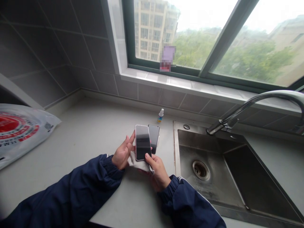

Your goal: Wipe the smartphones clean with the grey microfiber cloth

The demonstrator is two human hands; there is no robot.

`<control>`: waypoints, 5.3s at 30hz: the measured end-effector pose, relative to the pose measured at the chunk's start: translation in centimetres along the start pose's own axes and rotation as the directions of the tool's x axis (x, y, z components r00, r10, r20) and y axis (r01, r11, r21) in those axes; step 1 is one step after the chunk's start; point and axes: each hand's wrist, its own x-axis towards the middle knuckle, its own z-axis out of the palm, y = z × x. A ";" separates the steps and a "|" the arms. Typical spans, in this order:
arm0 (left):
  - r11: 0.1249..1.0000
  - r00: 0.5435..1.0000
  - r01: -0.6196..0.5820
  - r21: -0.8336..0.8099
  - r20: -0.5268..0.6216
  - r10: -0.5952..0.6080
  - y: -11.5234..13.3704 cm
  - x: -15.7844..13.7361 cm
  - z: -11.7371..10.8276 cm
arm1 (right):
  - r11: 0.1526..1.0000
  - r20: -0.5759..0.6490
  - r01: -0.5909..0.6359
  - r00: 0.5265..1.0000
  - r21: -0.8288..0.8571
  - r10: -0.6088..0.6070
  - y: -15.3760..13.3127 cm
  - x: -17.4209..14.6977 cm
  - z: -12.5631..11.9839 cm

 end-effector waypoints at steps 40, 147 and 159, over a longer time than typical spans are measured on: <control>0.899 0.897 0.439 0.010 0.047 -0.439 -0.6 0.9 -2.3 | -0.080 0.540 0.583 0.681 -0.808 -0.494 -2.6 0.7 -3.9; 0.947 0.952 0.304 -0.099 0.075 -0.298 -1.0 0.3 -1.6 | -0.331 0.694 0.611 0.648 -0.719 -0.312 -1.9 -0.6 -1.3; 0.953 0.961 0.268 -0.144 -0.025 -0.274 -0.7 0.1 -1.1 | -0.319 0.718 0.644 0.647 -0.695 -0.257 -1.5 -0.6 -0.7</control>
